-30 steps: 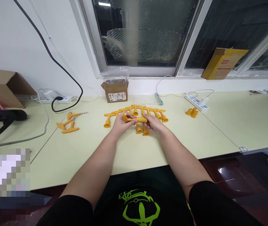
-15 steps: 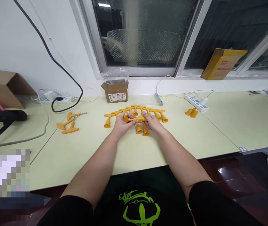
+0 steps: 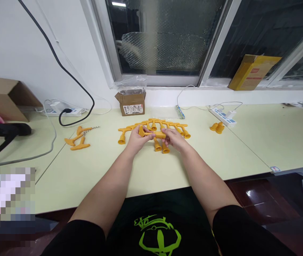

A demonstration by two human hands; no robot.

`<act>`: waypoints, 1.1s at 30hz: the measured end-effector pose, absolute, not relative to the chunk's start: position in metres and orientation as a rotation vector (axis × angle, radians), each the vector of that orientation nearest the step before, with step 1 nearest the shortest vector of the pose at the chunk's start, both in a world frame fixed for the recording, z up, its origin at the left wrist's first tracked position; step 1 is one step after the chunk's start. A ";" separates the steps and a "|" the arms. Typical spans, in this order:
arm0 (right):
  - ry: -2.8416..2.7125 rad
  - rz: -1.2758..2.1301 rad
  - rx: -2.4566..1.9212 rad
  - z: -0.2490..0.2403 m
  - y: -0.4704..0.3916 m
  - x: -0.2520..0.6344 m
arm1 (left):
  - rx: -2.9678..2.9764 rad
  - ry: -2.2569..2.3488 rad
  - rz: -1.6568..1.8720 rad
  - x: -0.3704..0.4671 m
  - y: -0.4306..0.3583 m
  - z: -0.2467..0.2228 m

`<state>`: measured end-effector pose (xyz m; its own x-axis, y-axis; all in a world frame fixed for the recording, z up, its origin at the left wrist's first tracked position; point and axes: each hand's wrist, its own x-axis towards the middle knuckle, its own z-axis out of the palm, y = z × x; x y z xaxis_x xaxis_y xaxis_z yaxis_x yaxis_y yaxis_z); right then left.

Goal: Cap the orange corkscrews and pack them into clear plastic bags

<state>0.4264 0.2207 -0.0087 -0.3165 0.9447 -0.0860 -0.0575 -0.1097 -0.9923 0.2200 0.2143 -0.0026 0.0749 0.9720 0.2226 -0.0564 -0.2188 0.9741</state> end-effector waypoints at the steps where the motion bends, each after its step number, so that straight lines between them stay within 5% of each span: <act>1: -1.329 1.577 -1.075 -0.009 0.221 0.426 | 1.377 0.986 1.329 0.220 0.214 -0.002; 13: -1.572 0.776 -1.339 -0.021 0.236 0.449 | 0.984 1.017 1.316 0.187 0.237 -0.004; 24: -1.867 0.837 -1.365 -0.026 0.227 0.440 | 1.233 1.241 0.839 0.194 0.228 -0.017; 33: -2.140 0.881 -1.207 -0.020 0.218 0.433 | 1.737 1.579 0.843 0.202 0.223 -0.019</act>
<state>0.4326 0.2179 -0.0203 -0.4638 0.8771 0.1247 0.5349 0.3895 -0.7498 0.2018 0.2227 -0.0194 0.0746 0.9964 0.0413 0.5885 -0.0774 0.8048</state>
